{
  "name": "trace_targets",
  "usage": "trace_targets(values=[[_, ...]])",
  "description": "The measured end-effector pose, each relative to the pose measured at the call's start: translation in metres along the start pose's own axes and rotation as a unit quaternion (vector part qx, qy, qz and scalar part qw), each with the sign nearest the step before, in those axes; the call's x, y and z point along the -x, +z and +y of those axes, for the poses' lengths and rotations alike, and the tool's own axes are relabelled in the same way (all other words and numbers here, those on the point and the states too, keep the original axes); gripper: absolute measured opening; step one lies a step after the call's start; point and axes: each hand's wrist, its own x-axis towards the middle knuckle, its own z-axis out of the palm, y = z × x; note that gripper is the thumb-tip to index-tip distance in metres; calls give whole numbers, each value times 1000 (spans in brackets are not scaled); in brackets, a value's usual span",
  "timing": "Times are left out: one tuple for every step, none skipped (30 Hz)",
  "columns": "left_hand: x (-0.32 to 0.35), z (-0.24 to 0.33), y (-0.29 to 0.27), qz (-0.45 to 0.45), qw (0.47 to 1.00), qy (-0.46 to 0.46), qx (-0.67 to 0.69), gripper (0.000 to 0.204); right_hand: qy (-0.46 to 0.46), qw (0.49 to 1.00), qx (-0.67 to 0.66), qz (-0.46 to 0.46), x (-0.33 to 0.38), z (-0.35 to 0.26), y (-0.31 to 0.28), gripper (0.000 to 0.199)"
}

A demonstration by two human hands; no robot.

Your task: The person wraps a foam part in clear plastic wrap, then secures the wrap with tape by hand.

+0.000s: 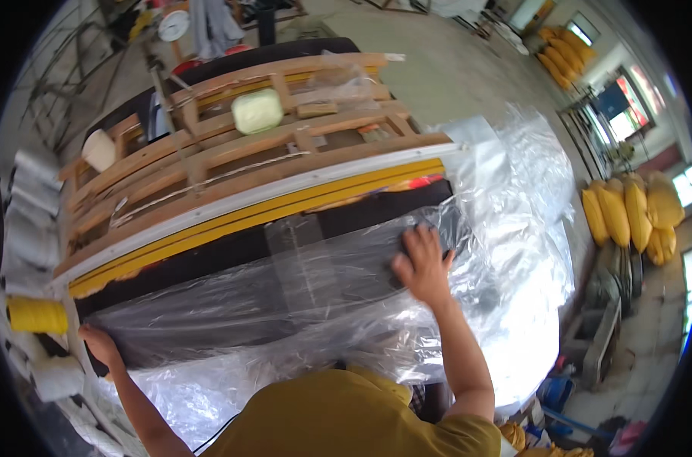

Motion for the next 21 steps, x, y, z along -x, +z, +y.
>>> trace_targets(values=[[-2,16,-2,4,1000,15,0,22,93,994,-19,55,-18,19,-4,55],[-6,20,3,0,1000,28,11,22,168,982,53,63,-40,32,-14,52],[-7,23,11,-5,1000,22,17,22,214,970,89,75,-56,48,-21,49],[-7,23,18,-8,1000,12,20,22,217,969,91,80,-60,64,-26,49],[-6,22,21,-4,1000,16,15,24,248,962,103,55,-63,82,-31,48],[-8,18,21,-5,1000,12,15,24,275,954,115,27,-66,94,-34,46],[-12,13,21,8,999,32,24,25,187,972,99,103,-58,98,-29,45],[-7,13,19,21,998,48,33,27,93,977,82,176,-49,105,-26,45],[-5,19,9,14,998,47,41,28,-2,981,67,182,-45,68,-38,45],[-3,9,1,13,998,50,32,28,-45,981,107,153,-39,18,-48,44],[-5,-5,-1,5,998,64,24,29,-78,986,96,113,-29,5,-33,43],[-7,-13,2,1,997,74,20,30,-114,987,84,79,-29,3,-19,43],[-8,-34,4,-2,1000,29,4,31,-112,987,80,81,-28,3,-16,43],[0,-38,4,0,1000,26,5,31,-87,993,51,59,-32,11,-15,43],[5,-39,-4,24,999,18,38,31,-57,998,20,35,-29,14,-17,42],[13,-40,-13,49,996,11,70,31,-56,998,18,36,-36,13,-21,42],[25,-43,-28,52,996,14,66,31,-23,999,2,38,-48,4,-29,41],[42,-40,-39,95,991,-29,89,31,9,999,-11,42,-59,-2,-33,40],[55,-43,-45,142,981,-74,110,31,-34,993,-2,109,-64,4,-22,35],[66,-55,-53,125,970,-142,154,30,-60,992,46,103,-71,5,-20,33],[71,-60,-52,129,959,-163,192,28,-88,987,93,98,-79,11,-20,31]])
